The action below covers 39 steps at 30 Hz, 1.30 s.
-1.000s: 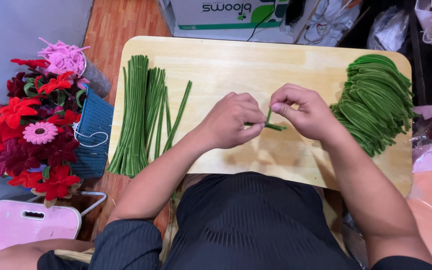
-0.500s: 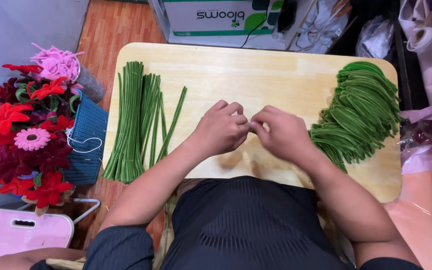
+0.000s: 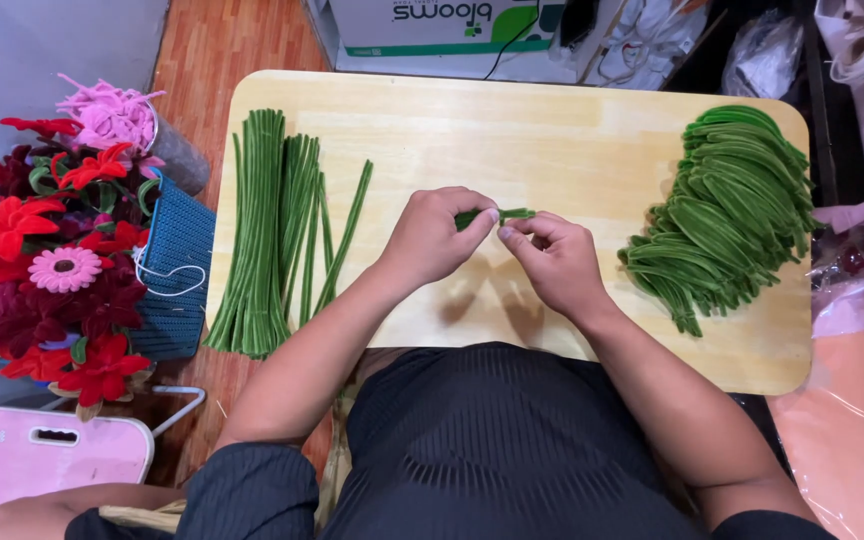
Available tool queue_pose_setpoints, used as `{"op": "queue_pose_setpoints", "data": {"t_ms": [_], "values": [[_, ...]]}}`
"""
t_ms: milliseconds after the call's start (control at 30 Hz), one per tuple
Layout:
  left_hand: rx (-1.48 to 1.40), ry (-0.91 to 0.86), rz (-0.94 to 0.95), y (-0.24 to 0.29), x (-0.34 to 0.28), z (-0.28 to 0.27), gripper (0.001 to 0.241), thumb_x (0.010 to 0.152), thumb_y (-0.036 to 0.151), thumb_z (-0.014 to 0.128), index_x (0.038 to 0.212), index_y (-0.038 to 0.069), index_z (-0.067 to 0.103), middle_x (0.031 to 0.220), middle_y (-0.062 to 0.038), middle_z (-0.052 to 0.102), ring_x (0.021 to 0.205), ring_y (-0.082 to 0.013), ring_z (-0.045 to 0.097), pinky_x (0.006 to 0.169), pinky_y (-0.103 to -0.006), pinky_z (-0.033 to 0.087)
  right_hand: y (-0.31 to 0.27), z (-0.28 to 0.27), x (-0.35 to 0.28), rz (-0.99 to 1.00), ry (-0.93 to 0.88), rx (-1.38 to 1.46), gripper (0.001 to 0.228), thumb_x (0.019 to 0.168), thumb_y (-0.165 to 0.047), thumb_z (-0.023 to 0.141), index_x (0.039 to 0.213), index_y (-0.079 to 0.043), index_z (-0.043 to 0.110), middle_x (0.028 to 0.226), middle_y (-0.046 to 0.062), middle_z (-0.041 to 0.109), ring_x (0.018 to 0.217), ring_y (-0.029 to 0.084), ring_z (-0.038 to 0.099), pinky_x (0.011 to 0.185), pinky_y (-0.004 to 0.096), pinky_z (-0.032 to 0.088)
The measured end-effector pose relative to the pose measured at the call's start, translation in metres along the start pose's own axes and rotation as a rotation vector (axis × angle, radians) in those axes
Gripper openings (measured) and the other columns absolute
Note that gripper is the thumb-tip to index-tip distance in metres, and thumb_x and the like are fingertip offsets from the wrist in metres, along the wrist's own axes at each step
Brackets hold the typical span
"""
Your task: The person sits at a low table and wraps green material around thin green stems by hand. They repeatedly pick up a stem, wrap it, and place the finished item into a pile on the right side of the table.
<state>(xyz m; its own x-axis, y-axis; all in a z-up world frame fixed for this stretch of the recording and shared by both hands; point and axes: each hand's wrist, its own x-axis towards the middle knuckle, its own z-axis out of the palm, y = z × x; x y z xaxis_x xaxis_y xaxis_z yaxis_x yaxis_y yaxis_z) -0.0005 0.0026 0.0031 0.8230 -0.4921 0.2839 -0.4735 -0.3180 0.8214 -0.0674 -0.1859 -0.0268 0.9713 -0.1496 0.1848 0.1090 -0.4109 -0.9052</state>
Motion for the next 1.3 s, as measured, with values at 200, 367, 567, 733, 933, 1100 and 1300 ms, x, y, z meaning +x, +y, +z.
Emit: {"op": "queue_pose_setpoints", "data": {"t_ms": [200, 367, 567, 733, 933, 1100, 1300], "values": [[0.162, 0.087, 0.049, 0.004, -0.002, 0.005, 0.015, 0.091, 0.024, 0.067, 0.087, 0.015, 0.078, 0.081, -0.002, 0.076, 0.073, -0.0249, 0.075, 0.069, -0.0322, 0.058, -0.028, -0.007, -0.017, -0.463, 0.133, -0.6, 0.008, 0.097, -0.022, 0.074, 0.092, -0.02, 0.079, 0.069, -0.007, 0.063, 0.057, 0.015, 0.063, 0.051, 0.027, 0.051], [0.497, 0.137, 0.331, 0.011, -0.008, 0.008, 0.014, 0.09, 0.019, 0.066, 0.078, 0.016, 0.071, 0.078, 0.002, 0.072, 0.066, -0.0191, 0.072, 0.06, -0.0307, 0.055, -0.042, -0.027, 0.0, -0.585, 0.05, -0.872, 0.002, 0.093, -0.027, 0.072, 0.092, -0.024, 0.072, 0.073, -0.004, 0.054, 0.059, 0.02, 0.061, 0.051, 0.033, 0.05], [-0.081, -0.086, 0.243, 0.02, -0.008, -0.008, 0.009, 0.089, 0.014, 0.068, 0.087, 0.016, 0.076, 0.087, 0.0, 0.076, 0.081, -0.0235, 0.074, 0.075, -0.0313, 0.057, -0.026, -0.038, 0.025, 0.155, -0.398, 0.287, 0.006, 0.09, -0.009, 0.073, 0.092, -0.006, 0.078, 0.066, -0.007, 0.052, 0.061, 0.002, 0.044, 0.057, 0.02, 0.036], [-0.316, 0.039, 0.001, -0.002, -0.009, 0.008, 0.01, 0.089, 0.015, 0.071, 0.09, 0.019, 0.08, 0.085, 0.002, 0.077, 0.082, -0.0114, 0.071, 0.078, -0.0259, 0.055, -0.015, -0.006, 0.008, 0.276, -0.159, 0.621, 0.009, 0.091, -0.002, 0.072, 0.098, 0.001, 0.076, 0.059, -0.007, 0.037, 0.055, 0.0, 0.028, 0.048, 0.018, 0.025], [-0.147, 0.262, -0.22, -0.012, -0.009, 0.025, 0.008, 0.087, 0.027, 0.073, 0.088, 0.023, 0.081, 0.08, 0.005, 0.077, 0.079, -0.0133, 0.074, 0.074, -0.0266, 0.057, -0.019, 0.0, 0.001, -0.56, 0.28, -0.492, 0.007, 0.091, -0.011, 0.083, 0.091, -0.018, 0.083, 0.057, -0.005, 0.046, 0.052, 0.013, 0.055, 0.049, 0.024, 0.043], [0.187, 0.173, 0.082, -0.004, -0.013, 0.02, 0.014, 0.09, 0.019, 0.067, 0.084, 0.013, 0.078, 0.077, -0.003, 0.075, 0.074, -0.0247, 0.074, 0.069, -0.033, 0.06, -0.017, -0.01, 0.001, -1.086, 0.312, -1.055, 0.007, 0.092, -0.016, 0.067, 0.091, -0.018, 0.074, 0.068, -0.005, 0.039, 0.055, 0.013, 0.047, 0.049, 0.026, 0.04], [0.4, 0.109, 0.5, -0.009, -0.02, 0.011, 0.011, 0.091, 0.015, 0.069, 0.081, 0.011, 0.072, 0.081, -0.002, 0.073, 0.071, -0.0237, 0.071, 0.065, -0.0315, 0.056, -0.018, -0.016, 0.002, -0.443, -0.074, -0.202, 0.004, 0.097, -0.008, 0.073, 0.096, -0.004, 0.072, 0.106, 0.018, 0.07, 0.109, 0.042, 0.069, 0.091, 0.048, 0.054]]}}
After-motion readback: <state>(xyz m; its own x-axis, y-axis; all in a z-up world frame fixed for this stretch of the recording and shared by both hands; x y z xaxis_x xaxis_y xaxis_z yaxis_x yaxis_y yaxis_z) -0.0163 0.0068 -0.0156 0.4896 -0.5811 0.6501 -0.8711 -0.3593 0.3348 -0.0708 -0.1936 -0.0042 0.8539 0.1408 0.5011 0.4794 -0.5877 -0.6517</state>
